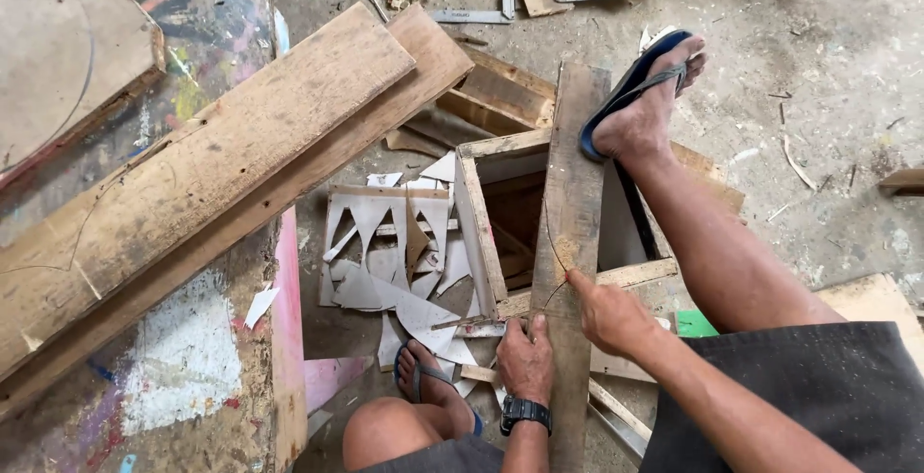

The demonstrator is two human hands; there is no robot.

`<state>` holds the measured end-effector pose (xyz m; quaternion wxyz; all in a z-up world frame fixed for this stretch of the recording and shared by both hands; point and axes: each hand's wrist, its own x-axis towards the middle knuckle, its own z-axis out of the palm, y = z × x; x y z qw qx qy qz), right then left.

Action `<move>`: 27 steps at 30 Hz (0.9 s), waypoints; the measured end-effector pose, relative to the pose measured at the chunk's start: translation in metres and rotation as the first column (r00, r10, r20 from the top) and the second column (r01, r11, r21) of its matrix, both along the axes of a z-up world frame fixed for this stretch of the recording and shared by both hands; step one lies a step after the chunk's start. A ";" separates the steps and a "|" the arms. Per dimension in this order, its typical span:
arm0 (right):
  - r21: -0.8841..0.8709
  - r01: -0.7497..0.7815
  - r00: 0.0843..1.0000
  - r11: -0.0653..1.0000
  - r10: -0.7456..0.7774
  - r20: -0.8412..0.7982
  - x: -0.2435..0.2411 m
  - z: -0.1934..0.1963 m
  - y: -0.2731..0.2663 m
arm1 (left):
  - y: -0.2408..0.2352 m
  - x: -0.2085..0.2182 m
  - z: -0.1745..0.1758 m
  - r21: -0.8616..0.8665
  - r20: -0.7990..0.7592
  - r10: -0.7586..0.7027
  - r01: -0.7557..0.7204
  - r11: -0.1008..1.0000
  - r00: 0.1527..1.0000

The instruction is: A person is sitting on the floor using a utility knife to score and cut a wooden plank among a pile of scrap wood.

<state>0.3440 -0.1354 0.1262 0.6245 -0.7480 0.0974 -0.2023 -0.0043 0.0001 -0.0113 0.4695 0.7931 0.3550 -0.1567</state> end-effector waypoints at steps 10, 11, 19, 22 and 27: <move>-0.616 -0.032 0.987 0.787 0.124 0.107 -0.013 -0.060 -0.007 | 0.009 -0.011 0.011 -0.160 -0.050 -0.029 0.020 0.987 0.998; -0.638 -0.029 0.987 0.769 0.124 0.105 -0.010 -0.062 -0.010 | 0.008 -0.010 0.010 -0.130 -0.026 -0.019 0.016 0.991 0.999; -0.633 -0.048 0.998 0.773 0.011 -0.062 -0.011 -0.048 -0.001 | 0.004 -0.011 0.006 -0.105 -0.053 -0.035 0.029 0.994 0.998; -0.010 -0.065 0.994 0.998 0.064 -0.090 -0.004 -0.040 -0.002 | 0.003 -0.008 0.011 -0.133 -0.040 0.005 -0.010 0.991 0.999; -0.300 -0.074 0.994 0.951 0.047 -0.097 -0.007 -0.041 0.000 | 0.002 -0.016 -0.004 -0.104 0.026 0.031 -0.028 0.994 0.999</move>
